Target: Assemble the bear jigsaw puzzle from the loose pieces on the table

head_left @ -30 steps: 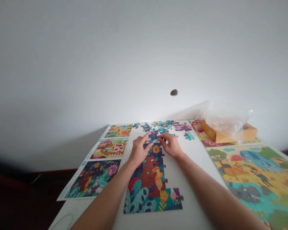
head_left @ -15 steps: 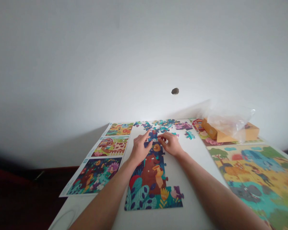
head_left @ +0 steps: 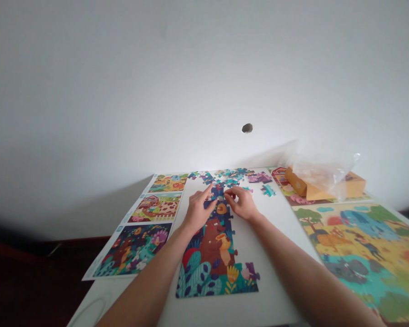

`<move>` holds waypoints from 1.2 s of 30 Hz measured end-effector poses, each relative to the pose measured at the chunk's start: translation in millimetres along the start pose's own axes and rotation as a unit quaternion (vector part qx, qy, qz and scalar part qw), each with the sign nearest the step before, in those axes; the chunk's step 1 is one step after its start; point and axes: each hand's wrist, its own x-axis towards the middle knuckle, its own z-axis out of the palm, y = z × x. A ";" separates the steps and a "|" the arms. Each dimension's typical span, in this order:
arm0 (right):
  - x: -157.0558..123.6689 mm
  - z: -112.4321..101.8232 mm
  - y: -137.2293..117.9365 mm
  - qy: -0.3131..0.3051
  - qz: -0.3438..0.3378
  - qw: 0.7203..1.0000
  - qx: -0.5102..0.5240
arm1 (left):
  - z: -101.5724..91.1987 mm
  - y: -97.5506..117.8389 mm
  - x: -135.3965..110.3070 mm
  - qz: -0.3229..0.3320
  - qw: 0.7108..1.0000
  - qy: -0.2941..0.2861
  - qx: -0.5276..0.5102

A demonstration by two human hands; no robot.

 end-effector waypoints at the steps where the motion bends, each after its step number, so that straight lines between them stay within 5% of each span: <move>1: 0.1 0.3 0.5 0.000 0.001 1.000 0.000 | 0.2 -0.4 -0.2 0.000 1.000 -0.001 -0.001; 13: -0.3 3.8 3.8 -0.053 0.017 0.998 -0.005 | -1.0 -0.8 0.5 0.009 1.000 0.010 0.022; 31: -0.1 3.8 0.6 -0.046 0.039 0.998 -0.004 | -3.1 1.8 0.7 -0.031 0.999 -0.005 -0.028; 33: 1.4 -0.5 3.6 -0.006 0.077 0.997 -0.024 | -5.1 4.9 1.1 -0.031 0.999 -0.006 -0.036; 36: 4.4 -15.0 13.3 0.133 0.206 0.966 -0.087 | -11.9 14.4 1.7 -0.008 0.998 -0.049 -0.035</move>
